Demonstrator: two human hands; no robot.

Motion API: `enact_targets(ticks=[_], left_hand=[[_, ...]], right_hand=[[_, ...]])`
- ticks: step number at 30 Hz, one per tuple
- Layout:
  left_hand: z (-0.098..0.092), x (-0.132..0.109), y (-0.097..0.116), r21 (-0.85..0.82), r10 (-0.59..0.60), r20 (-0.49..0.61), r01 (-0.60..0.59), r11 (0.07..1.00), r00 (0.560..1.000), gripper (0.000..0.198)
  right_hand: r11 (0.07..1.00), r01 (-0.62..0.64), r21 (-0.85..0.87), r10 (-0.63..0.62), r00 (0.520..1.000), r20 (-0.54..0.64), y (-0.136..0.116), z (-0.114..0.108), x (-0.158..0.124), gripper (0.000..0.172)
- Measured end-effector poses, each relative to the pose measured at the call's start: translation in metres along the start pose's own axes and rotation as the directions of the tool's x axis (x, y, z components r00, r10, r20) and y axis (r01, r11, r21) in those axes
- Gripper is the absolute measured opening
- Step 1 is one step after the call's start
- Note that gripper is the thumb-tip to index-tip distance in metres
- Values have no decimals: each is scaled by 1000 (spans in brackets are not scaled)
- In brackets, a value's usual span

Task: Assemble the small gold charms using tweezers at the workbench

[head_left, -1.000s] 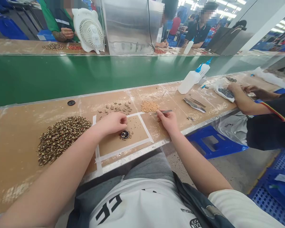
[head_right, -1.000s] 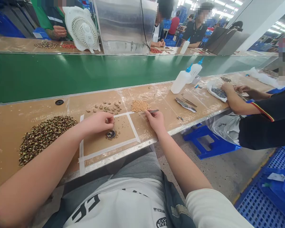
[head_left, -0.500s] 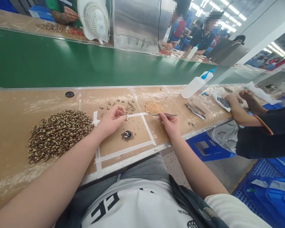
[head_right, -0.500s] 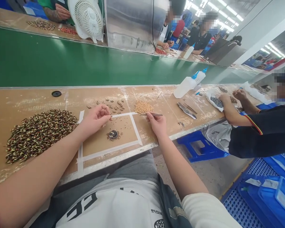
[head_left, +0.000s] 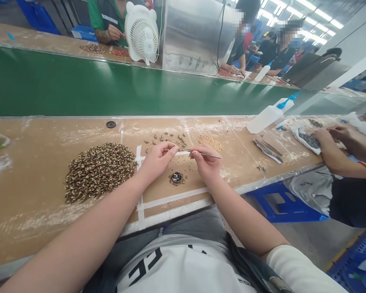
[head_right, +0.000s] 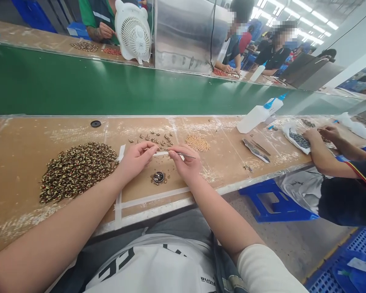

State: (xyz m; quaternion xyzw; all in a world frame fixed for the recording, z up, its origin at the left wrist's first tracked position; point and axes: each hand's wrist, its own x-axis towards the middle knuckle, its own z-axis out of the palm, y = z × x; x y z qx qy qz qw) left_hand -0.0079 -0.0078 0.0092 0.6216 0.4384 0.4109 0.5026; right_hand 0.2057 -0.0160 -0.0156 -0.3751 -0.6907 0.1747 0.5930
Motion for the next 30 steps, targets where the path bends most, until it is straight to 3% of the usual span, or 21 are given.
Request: enact_targets(ticks=[8,11,13,15,17,20,23,30], left_hand=[[7,2,-8,-147,-94,17,96,984,995,30],[8,4,-10,-238,-90,26,94,967,996,32],[6,4,-10,-293,-79,78,98,951,994,33],[4,4,-9,-316,-60,169,111,942,984,35],[1,4,-8,-323,-34,259,120,939,965,35],[-1,3,-6,-332,8,355,118,936,935,36],[0,2,-4,-315,29,411,112,942,911,34],[-3,2,-4,-282,21,448,119,952,894,32]], right_hand=[[992,118,-46,-119,993,-17,-5,1,-1,14],[998,54,19,-53,998,-29,-4,2,-1,15],[985,-72,154,79,996,-41,2,2,0,22],[904,-228,361,251,968,-15,10,2,3,34],[763,-332,555,357,932,66,17,2,6,44],[605,-375,703,354,917,185,22,1,11,49],[564,-391,728,329,914,236,21,0,13,48],[566,-414,713,308,909,283,18,-2,12,50]])
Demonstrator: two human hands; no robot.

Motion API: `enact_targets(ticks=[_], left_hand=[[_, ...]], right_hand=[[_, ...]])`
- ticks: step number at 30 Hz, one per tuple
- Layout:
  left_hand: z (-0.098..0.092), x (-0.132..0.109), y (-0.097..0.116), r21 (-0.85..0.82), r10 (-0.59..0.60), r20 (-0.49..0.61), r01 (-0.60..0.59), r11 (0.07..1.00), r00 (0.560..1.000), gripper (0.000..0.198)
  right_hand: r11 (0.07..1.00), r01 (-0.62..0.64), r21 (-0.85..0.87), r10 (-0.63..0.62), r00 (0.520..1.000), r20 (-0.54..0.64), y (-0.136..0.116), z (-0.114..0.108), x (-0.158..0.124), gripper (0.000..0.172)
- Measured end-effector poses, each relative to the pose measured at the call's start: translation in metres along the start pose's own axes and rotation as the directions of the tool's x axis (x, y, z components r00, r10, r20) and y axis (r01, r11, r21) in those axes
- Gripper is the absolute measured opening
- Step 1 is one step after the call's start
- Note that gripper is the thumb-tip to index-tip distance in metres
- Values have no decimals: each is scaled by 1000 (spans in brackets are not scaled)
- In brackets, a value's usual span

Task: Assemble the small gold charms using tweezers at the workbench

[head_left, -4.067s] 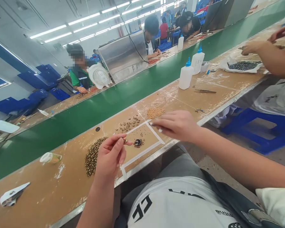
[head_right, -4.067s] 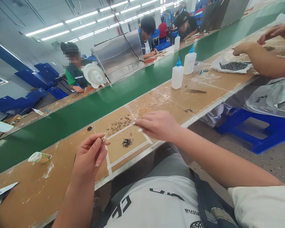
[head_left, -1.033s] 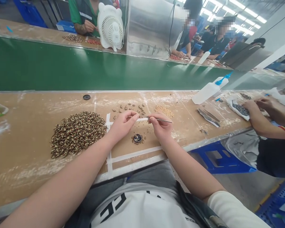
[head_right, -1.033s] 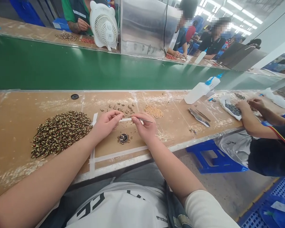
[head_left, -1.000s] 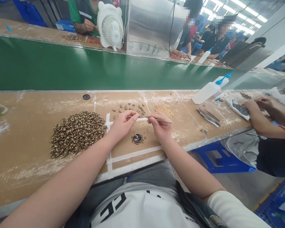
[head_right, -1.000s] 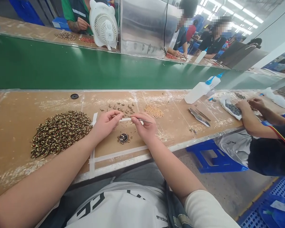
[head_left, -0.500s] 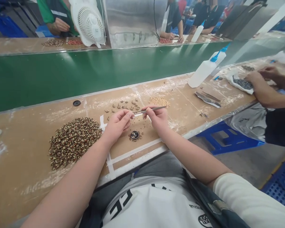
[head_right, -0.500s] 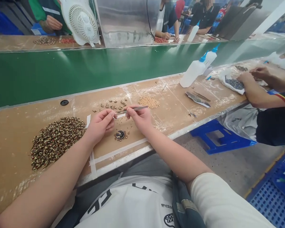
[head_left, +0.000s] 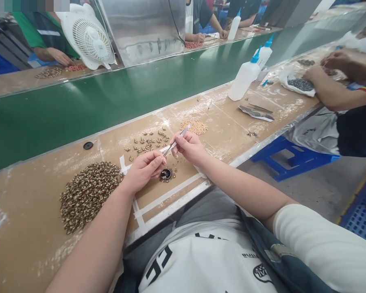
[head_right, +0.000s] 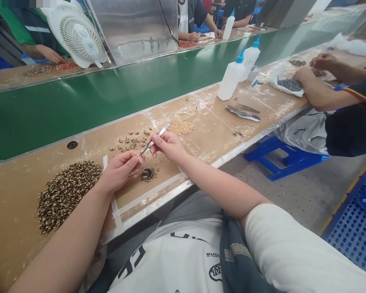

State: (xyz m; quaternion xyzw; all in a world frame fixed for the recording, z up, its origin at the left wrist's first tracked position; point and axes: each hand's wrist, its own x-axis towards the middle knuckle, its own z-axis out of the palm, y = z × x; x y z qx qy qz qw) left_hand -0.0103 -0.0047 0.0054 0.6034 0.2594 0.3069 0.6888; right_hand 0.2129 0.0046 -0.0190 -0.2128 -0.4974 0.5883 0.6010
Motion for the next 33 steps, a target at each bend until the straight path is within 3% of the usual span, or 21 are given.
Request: enact_targets(ticks=[16,27,33], left_hand=[[-1,-1,1,35,-29,21,28,999,999,33],[-2,-2,5,57,-59,24,58,997,998,38],[0,-2,5,57,-72,-20,73,996,997,37]], right_hand=[[1000,25,15,-26,997,77,0,-2,-1,41],[1000,-6,-30,9,997,77,-1,-2,-1,45],[992,76,-103,-71,996,45,-4,-3,-4,40]])
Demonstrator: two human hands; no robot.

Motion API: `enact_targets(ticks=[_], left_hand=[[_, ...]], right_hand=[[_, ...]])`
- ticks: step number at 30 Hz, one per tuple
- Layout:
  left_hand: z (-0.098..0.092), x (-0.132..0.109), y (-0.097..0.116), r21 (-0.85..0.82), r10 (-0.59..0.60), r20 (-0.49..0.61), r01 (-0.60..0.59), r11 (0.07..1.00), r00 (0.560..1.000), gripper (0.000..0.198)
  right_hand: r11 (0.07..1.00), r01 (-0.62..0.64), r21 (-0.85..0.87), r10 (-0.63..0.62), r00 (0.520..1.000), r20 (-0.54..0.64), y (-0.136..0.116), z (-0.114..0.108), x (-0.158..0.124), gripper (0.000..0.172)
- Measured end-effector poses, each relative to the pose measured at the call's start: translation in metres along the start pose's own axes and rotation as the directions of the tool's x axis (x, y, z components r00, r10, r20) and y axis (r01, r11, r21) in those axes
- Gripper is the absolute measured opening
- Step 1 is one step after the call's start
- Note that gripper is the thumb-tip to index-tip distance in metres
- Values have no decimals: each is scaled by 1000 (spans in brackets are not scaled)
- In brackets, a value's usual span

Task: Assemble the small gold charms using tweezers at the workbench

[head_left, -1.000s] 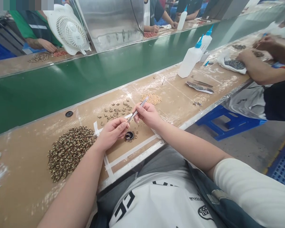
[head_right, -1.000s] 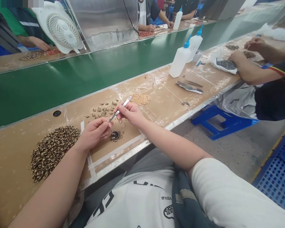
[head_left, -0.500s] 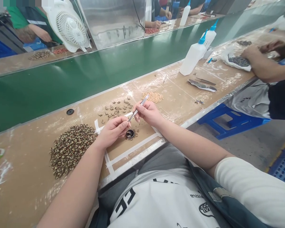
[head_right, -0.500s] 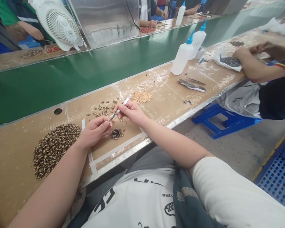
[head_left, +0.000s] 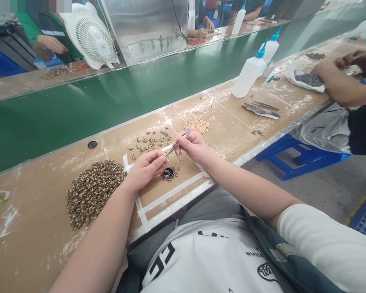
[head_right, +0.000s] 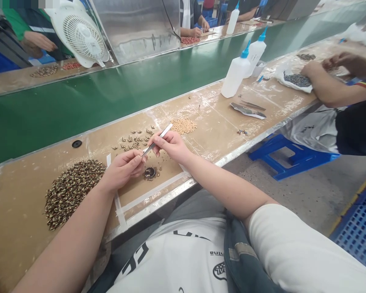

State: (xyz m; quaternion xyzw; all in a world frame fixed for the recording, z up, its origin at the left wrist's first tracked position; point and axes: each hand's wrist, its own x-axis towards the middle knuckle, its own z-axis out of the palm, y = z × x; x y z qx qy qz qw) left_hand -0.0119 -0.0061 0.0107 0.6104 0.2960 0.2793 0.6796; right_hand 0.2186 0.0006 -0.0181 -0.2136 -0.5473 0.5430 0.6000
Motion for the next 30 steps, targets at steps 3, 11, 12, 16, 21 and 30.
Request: enact_targets(ticks=[3,11,12,16,21,30], left_hand=[[0,0,-2,-7,-6,-27,6,1000,1000,37],[-1,2,-7,-20,-24,-40,23,1000,999,37],[0,3,-6,-20,-25,-46,24,1000,999,37],[2,7,-3,-41,-8,-192,0,999,981,39],[-1,12,-3,-91,17,-421,-61,994,907,42],[2,13,-11,-4,97,-509,-115,993,855,36]], right_hand=[[998,48,-31,-49,999,-14,-1,0,-1,35],[999,24,-37,-25,999,-26,0,0,1,40],[999,27,-28,-28,999,-27,1,-1,2,40],[1000,20,6,-19,997,-77,1,-1,1,43],[973,13,-231,-25,999,-48,-6,4,-10,48],[760,242,-603,-55,949,312,-7,14,-15,52]])
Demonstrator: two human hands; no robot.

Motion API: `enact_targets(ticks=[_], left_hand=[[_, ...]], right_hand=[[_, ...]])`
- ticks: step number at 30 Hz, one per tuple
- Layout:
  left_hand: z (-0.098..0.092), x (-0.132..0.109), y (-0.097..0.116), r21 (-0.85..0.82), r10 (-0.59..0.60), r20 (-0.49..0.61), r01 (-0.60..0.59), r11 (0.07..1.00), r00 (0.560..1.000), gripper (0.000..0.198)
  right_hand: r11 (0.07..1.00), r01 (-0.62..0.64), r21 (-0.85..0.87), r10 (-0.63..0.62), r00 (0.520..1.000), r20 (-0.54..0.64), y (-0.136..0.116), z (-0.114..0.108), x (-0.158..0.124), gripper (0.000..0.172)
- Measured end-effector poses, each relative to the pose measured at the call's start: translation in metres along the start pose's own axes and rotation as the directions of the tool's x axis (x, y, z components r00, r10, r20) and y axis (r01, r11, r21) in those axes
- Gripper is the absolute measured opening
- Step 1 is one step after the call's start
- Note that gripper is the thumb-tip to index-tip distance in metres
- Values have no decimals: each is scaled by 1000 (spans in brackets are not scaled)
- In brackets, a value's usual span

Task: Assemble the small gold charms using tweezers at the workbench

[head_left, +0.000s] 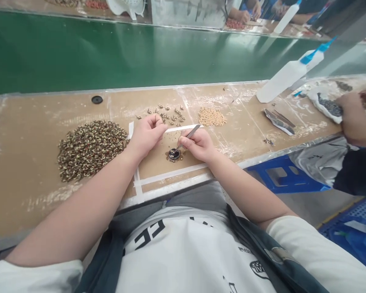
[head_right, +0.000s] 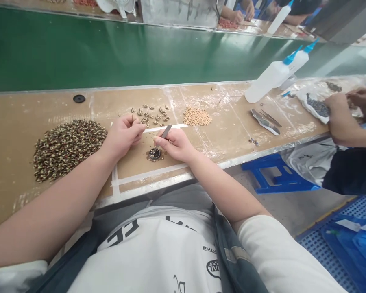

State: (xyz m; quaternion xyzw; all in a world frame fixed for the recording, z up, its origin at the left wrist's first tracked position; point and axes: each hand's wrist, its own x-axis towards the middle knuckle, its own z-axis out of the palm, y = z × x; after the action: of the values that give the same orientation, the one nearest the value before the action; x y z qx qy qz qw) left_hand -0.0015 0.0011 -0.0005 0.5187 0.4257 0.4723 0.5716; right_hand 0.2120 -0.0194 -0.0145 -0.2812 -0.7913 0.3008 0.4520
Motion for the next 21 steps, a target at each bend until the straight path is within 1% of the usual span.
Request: enact_targets(ticks=[5,10,12,18,21], left_hand=[[0,2,-2,-22,12,62,-11,1000,998,33],[-3,3,-7,95,35,66,-41,995,997,24],[-4,2,-7,124,54,73,-62,990,996,25],[-6,2,-6,164,86,54,-94,982,995,29],[-6,4,-9,172,65,64,-75,982,996,25]], right_hand=[[1000,-9,-11,10,998,55,1,2,-1,50],[999,-25,-22,27,997,71,3,3,-2,50],[999,-19,-28,21,997,76,4,3,-3,50],[1000,15,-22,-13,997,74,6,4,-2,48],[1000,20,8,-20,999,49,6,4,-2,44]])
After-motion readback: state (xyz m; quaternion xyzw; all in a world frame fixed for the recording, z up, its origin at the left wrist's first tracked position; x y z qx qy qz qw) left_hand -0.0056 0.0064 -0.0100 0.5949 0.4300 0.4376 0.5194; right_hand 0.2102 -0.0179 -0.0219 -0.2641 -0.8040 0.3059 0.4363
